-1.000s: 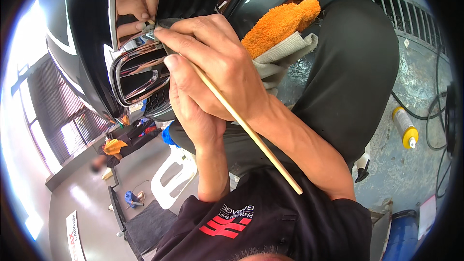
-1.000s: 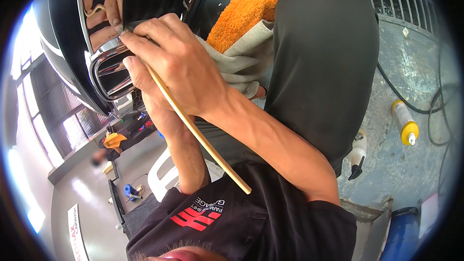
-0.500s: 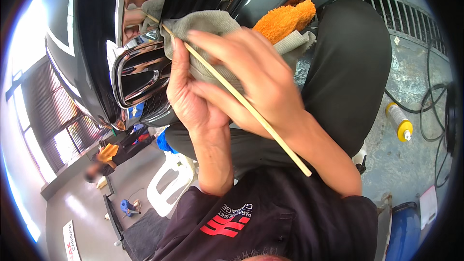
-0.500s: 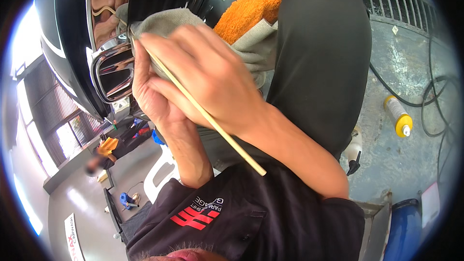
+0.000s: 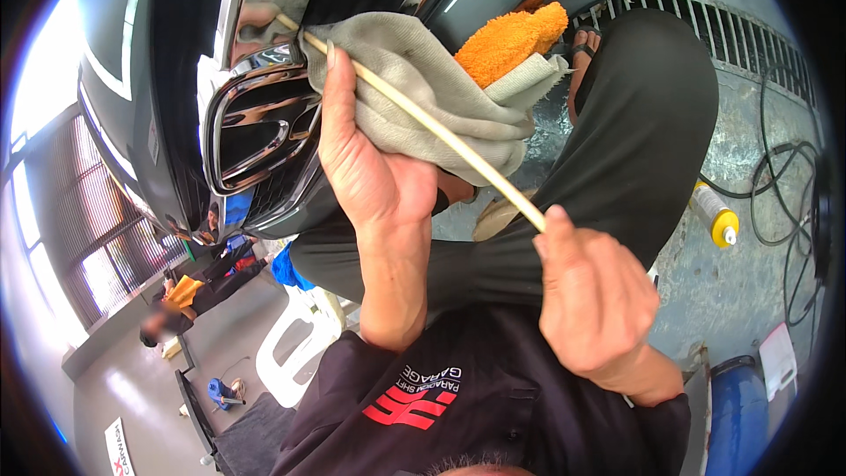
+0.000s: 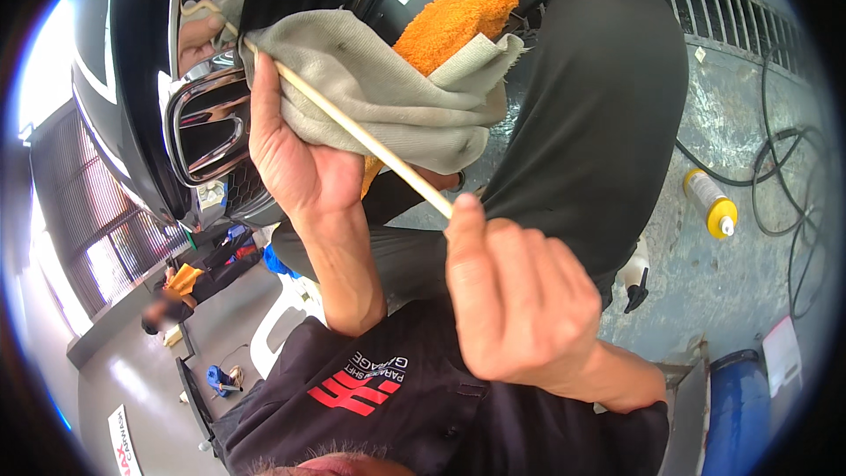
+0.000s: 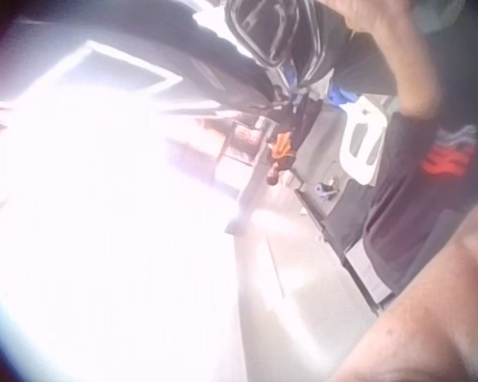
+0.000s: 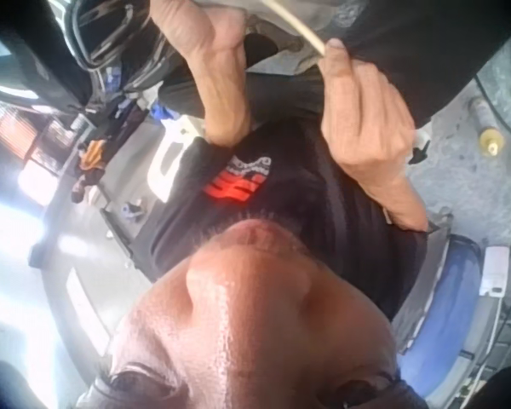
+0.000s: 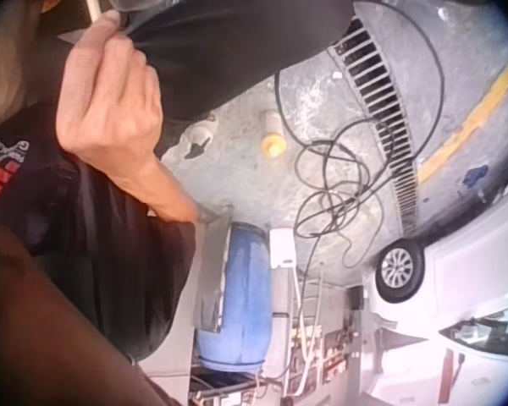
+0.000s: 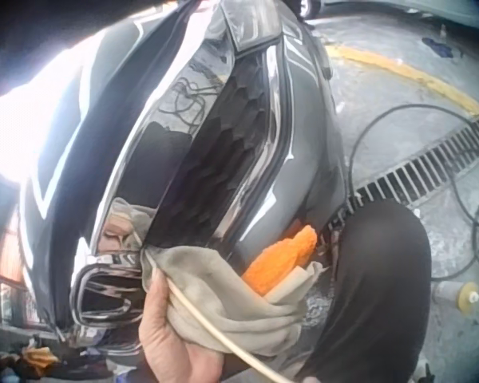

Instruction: The person cleans the front grille of a dark-colored car using a wooden stick wrapped in a cloth and an orange microfiber towel. They repeatedly insert the stick into the grille crevices to remove debris and wipe the surrounding chrome trim.

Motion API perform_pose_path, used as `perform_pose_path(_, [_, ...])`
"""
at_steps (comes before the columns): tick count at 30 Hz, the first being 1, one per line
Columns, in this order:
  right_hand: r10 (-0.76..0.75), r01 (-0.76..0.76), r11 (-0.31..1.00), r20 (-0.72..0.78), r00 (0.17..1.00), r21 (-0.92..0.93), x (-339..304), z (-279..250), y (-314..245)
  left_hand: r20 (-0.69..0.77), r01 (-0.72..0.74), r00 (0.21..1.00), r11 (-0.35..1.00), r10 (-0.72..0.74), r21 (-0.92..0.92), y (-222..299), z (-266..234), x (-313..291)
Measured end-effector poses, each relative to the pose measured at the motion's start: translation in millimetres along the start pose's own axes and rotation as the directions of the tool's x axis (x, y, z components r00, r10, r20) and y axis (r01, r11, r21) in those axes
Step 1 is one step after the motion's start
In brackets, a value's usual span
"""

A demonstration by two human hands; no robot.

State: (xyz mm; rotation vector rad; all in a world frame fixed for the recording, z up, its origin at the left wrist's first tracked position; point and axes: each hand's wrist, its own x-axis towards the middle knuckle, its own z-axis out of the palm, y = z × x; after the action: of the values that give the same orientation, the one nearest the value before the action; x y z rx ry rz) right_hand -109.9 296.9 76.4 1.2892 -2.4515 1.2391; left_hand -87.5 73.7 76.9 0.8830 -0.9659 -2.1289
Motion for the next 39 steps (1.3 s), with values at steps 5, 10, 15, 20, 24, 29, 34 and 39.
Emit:
perform_pose_path(5, [0.252,-0.301,0.875,0.175,0.952,0.38,6,-4,0,0.235,0.115,0.969,0.978,-0.072,-0.175,-5,-16,0])
perform_pose_path(10, [0.038,-0.813,-0.397,0.892,0.449,0.426,19,-11,17,0.299,0.041,0.954,0.971,0.032,-0.237,-22,-30,-4])
perform_pose_path(15, [0.399,-0.705,0.488,0.587,0.705,0.515,27,-14,-3,0.117,-0.167,0.98,0.985,0.162,0.034,-27,-19,-3])
perform_pose_path(20, [0.188,-0.189,0.981,0.022,0.982,0.045,27,4,-8,-0.023,-0.14,0.99,0.99,0.14,0.001,-28,2,0])
perform_pose_path(24, [0.402,-0.647,0.489,0.507,0.763,0.585,33,-4,3,0.168,-0.028,0.985,0.994,0.046,-0.108,-23,-16,-4])
perform_pose_path(29, [0.339,-0.829,-0.039,0.787,0.515,0.559,42,-1,14,0.133,-0.089,0.987,0.996,0.09,-0.01,-23,-23,-3])
perform_pose_path(34, [0.265,-0.3,0.915,0.159,0.951,0.269,26,12,-1,0.058,-0.118,0.992,0.992,0.115,0.051,-25,-3,-3])
perform_pose_path(39, [0.154,-0.192,0.956,0.181,0.971,0.22,35,11,10,0.092,-0.221,0.974,0.957,0.207,0.187,-21,-2,-1])
